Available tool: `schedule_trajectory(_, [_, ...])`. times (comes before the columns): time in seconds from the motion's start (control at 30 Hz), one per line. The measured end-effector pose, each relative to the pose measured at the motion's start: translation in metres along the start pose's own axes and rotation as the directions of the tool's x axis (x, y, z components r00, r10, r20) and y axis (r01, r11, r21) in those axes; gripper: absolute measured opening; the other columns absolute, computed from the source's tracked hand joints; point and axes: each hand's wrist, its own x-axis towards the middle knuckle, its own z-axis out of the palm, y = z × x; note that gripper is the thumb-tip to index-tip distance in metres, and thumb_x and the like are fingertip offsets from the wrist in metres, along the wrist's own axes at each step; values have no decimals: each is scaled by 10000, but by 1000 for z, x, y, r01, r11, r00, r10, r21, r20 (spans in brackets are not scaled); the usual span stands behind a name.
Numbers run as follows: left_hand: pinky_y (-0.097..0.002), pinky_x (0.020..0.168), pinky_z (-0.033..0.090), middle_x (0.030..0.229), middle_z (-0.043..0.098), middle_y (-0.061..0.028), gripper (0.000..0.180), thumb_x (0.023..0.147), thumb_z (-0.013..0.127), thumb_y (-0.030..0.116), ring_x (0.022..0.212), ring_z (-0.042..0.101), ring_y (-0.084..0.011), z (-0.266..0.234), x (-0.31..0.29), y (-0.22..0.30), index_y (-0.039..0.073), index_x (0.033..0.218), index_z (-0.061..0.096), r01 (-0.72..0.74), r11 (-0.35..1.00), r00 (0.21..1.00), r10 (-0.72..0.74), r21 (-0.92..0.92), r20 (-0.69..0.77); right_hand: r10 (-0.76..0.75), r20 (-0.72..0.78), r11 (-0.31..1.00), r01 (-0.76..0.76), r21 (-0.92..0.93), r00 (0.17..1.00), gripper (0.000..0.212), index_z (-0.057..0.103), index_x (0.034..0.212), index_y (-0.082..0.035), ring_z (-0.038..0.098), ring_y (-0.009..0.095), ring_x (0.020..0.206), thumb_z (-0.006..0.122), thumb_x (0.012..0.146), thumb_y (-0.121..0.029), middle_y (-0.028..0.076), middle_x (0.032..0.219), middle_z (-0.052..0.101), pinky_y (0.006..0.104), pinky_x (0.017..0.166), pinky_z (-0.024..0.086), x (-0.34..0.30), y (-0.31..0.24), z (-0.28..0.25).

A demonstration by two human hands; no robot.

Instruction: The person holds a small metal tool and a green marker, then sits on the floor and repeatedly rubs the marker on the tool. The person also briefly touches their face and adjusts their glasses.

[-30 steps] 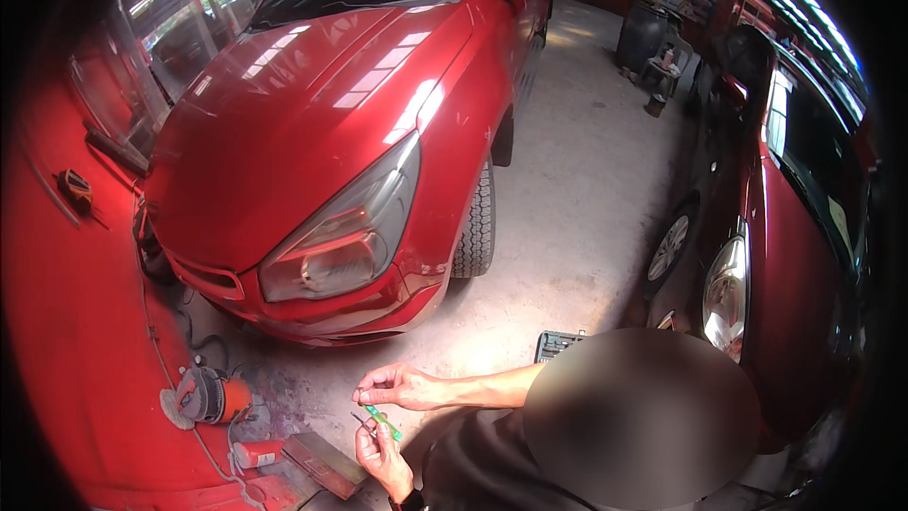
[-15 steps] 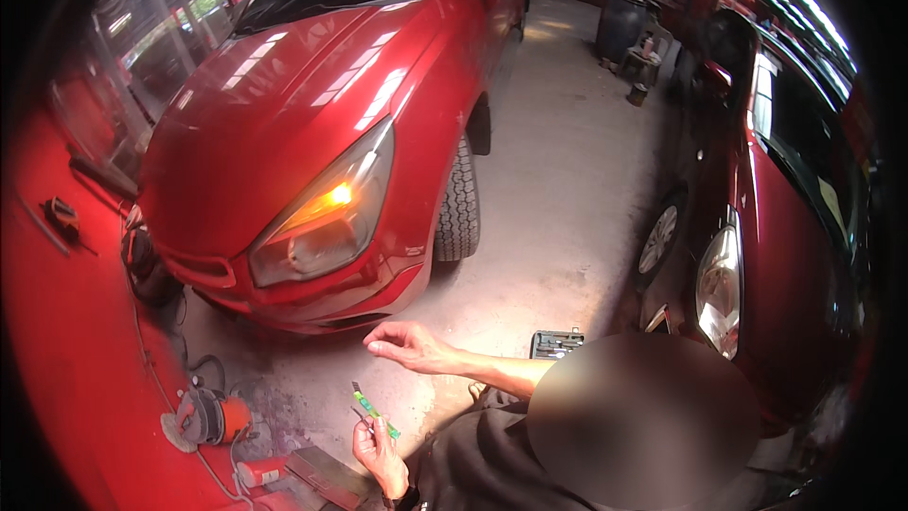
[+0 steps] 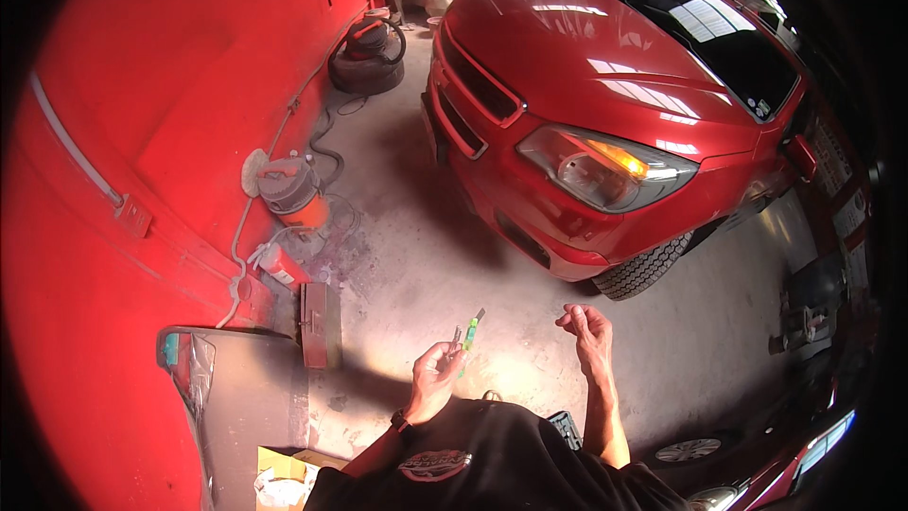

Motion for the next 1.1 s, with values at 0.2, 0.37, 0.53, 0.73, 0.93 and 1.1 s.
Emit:
schedule_trajectory(0.2, [-181, 637, 409, 831, 608, 60, 106, 980, 671, 68, 712, 497, -2, -14, 5, -14, -2, 1057, 647, -38, 998, 999, 38, 49, 0, -30, 270, 1000, 29, 5, 962, 360, 676, 1141, 34, 650, 125, 913, 644, 1015, -301, 43, 904, 701, 274, 849, 506, -12, 1, 51])
schedule_trajectory(0.37, [-177, 589, 377, 840, 619, 49, 92, 985, 661, 72, 669, 469, -2, -16, 15, -34, 14, 1053, 639, -77, 997, 996, 76, 15, 40, -49, 233, 998, 58, -33, 971, 327, 677, 1131, 27, 616, 107, 875, 658, 1003, -273, 55, 973, 694, 280, 788, 508, -14, -13, 62])
schedule_trajectory(0.53, [-193, 591, 397, 897, 682, -6, 69, 987, 653, 67, 684, 522, -33, -47, 30, -61, 34, 1045, 636, -1, 997, 996, 9, -82, 94, -230, 173, 967, 246, -74, 958, 351, 679, 1118, 21, 609, 118, 853, 655, 1000, -309, 57, 930, 690, 307, 762, 517, -9, 0, 60])
schedule_trajectory(0.73, [-189, 550, 357, 903, 684, -12, 73, 995, 650, 92, 655, 484, -17, -36, 52, -64, 41, 1039, 623, -14, 1000, 966, 19, -22, 259, -92, 200, 996, 88, 24, 975, 445, 636, 1287, -12, 647, 203, 1100, 632, 1011, -362, 125, 1170, 697, 379, 965, 514, -42, 40, 67])
schedule_trajectory(0.93, [-188, 537, 338, 901, 674, -12, 89, 1010, 631, 126, 631, 459, -12, -32, 56, -60, 47, 1045, 610, -52, 999, 916, 44, 11, 400, -251, 164, 967, 255, -3, 954, 364, 640, 1236, 37, 604, 97, 949, 621, 1027, -260, 73, 1012, 700, 299, 835, 507, -51, 69, 103])
schedule_trajectory(1.1, [-190, 588, 393, 920, 691, -31, 120, 1001, 651, 127, 688, 512, -26, -26, 56, -71, 25, 1055, 619, -29, 1000, 870, 31, -12, 492, -216, 184, 965, 181, 192, 959, 298, 655, 1211, 23, 626, 122, 959, 586, 1043, -213, 66, 1036, 685, 307, 885, 506, -57, 86, 105])
